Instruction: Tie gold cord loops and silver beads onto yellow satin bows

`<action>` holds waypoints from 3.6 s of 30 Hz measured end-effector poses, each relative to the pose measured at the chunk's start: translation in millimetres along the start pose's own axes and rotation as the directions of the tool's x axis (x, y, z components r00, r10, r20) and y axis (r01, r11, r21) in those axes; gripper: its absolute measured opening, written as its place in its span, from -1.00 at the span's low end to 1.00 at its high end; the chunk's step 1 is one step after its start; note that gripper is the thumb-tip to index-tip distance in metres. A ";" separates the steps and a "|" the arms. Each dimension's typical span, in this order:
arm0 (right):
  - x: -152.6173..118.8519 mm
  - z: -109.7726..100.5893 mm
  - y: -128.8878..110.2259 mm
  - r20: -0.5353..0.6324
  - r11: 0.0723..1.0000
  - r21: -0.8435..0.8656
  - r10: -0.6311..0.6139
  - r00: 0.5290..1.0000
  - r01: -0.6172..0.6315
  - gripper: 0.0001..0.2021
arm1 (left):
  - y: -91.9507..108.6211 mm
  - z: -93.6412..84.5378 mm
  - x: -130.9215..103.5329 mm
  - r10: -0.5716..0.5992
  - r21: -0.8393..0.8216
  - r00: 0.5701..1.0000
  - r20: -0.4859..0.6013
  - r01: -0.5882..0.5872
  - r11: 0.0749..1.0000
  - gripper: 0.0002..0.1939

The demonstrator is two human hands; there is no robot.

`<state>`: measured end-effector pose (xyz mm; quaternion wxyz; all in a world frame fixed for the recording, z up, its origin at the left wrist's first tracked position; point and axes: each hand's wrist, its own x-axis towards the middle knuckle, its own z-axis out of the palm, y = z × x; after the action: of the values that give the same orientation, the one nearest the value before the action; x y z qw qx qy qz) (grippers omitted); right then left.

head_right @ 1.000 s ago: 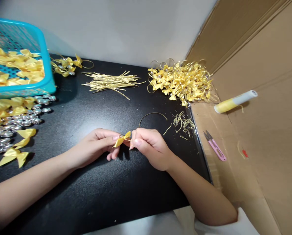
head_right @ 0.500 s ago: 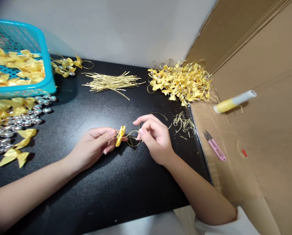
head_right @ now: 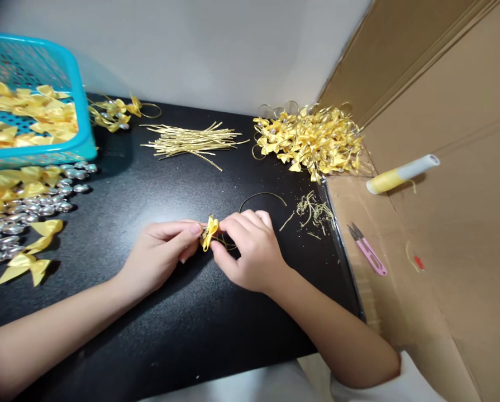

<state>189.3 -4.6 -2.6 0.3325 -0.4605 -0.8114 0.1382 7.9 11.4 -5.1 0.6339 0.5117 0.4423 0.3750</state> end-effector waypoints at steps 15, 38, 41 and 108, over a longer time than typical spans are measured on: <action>0.9 -1.3 3.1 0.039 0.988 0.143 -0.067 0.997 0.061 -0.81 | -4.1 -6.5 3.3 -0.072 -0.122 0.985 0.155 0.092 0.988 -0.65; 3.5 -4.5 3.2 0.042 0.963 0.220 -0.167 0.985 0.154 -0.80 | -3.8 -9.1 2.8 0.021 -0.239 0.945 0.327 0.061 0.969 -0.55; 5.0 -6.5 3.4 0.039 0.960 0.212 -0.193 0.980 0.180 -0.80 | -4.2 -9.1 2.2 0.030 -0.236 0.951 0.307 0.045 0.971 -0.59; 3.9 -3.0 8.2 0.091 0.925 0.379 -0.062 0.994 0.023 -0.68 | -1.6 -8.7 1.3 -0.154 -0.125 0.942 0.299 0.199 0.972 -0.80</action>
<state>195.3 2.9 -3.1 0.3761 -0.3626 -0.7952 0.3079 0.1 15.0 -7.7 0.7600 0.4687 0.3596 0.2710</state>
